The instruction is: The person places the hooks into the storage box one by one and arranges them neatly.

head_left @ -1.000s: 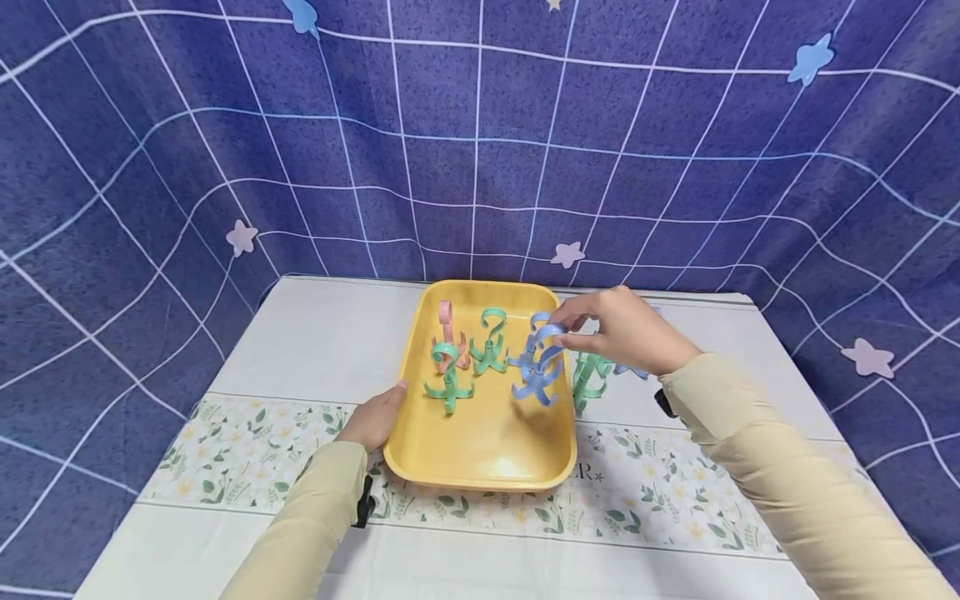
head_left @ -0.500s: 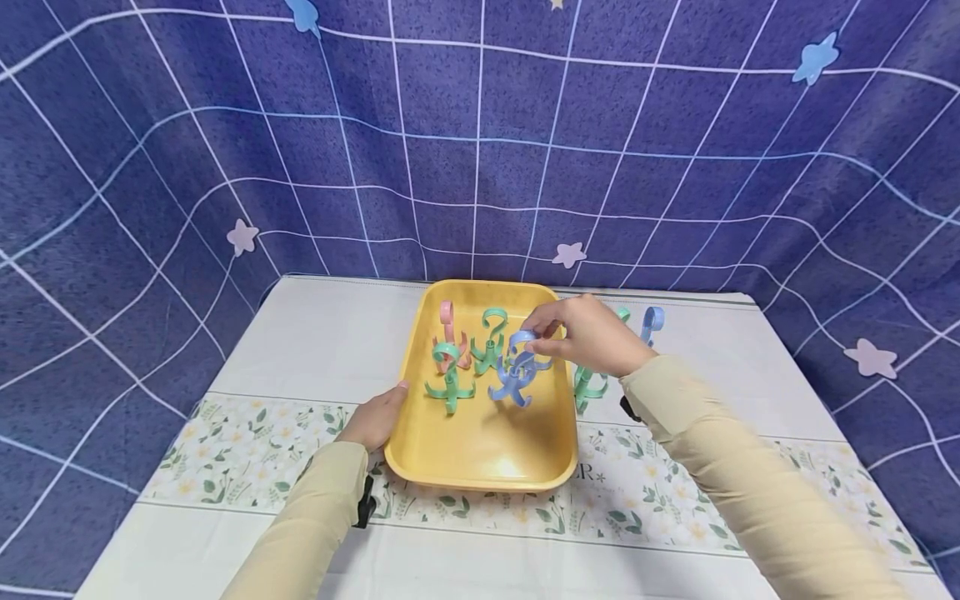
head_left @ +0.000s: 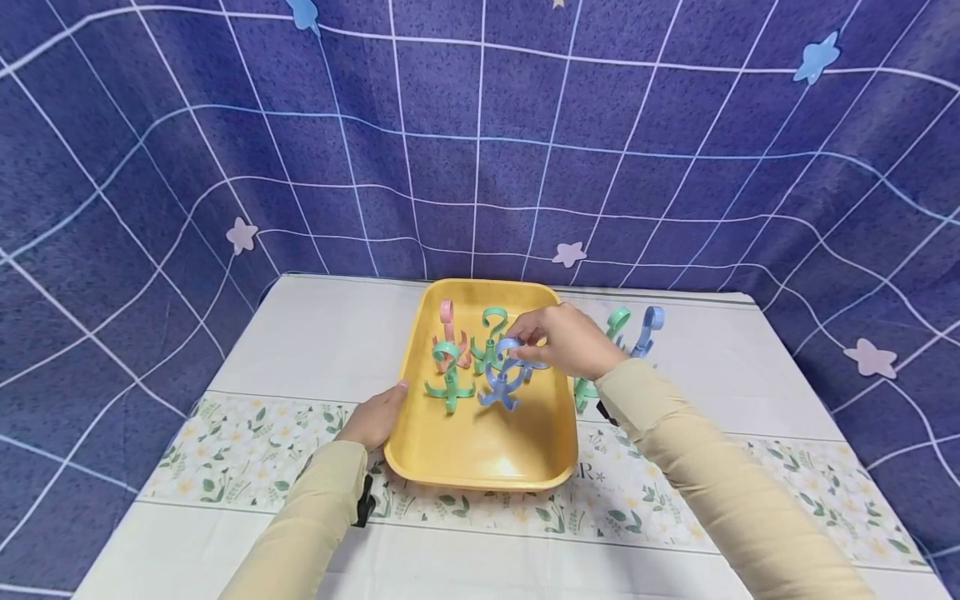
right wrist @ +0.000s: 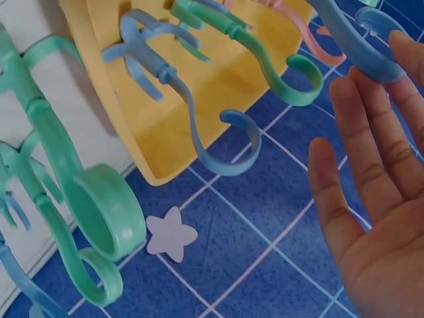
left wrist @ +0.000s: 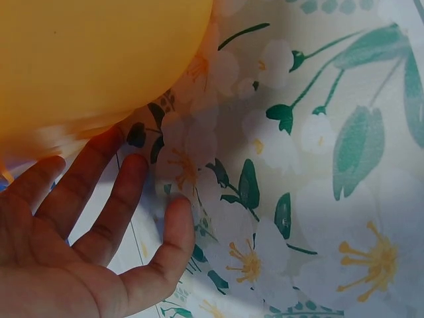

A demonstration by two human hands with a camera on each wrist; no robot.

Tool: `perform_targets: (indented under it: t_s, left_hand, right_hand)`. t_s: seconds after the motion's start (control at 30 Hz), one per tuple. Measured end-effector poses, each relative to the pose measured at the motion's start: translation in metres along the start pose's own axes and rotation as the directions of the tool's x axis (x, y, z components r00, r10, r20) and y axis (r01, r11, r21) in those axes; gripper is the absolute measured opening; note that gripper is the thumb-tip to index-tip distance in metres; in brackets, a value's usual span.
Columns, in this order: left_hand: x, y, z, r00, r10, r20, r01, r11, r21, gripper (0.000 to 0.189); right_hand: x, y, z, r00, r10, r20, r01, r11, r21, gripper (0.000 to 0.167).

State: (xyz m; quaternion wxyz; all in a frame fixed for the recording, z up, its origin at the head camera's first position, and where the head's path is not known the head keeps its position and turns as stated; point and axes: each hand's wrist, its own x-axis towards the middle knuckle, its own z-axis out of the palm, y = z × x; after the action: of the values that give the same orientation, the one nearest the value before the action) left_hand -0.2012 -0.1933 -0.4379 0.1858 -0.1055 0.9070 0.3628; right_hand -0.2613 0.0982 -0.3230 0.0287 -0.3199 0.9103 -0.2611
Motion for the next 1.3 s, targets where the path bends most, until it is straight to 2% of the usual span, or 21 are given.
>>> perform_targets:
  t_s: [0.23,0.53,0.87,1.3]
  left_hand:
    - [0.001,-0.001,0.0,1.0,-0.007,-0.004,0.007,1.0,-0.006,0.07]
    - [-0.002,0.0,-0.001,1.0,0.005,-0.008,-0.005,1.0,-0.005,0.07]
    - [0.001,-0.003,0.0,1.0,-0.004,-0.007,0.004,1.0,-0.024,0.071]
    - [0.001,-0.004,0.0,1.0,-0.01,-0.006,0.01,0.999,-0.046,0.072]
  right_hand:
    - [0.005,0.003,0.011,1.0,0.016,0.006,-0.016,1.0,0.017,0.022]
    - [0.01,0.008,0.024,0.999,0.048,-0.007,-0.048,0.999,-0.024,0.019]
    - [0.012,0.009,0.033,0.997,0.073,0.013,-0.073,0.997,0.004,0.019]
    - [0.012,0.006,0.04,0.998,0.05,-0.03,-0.05,0.999,-0.011,0.022]
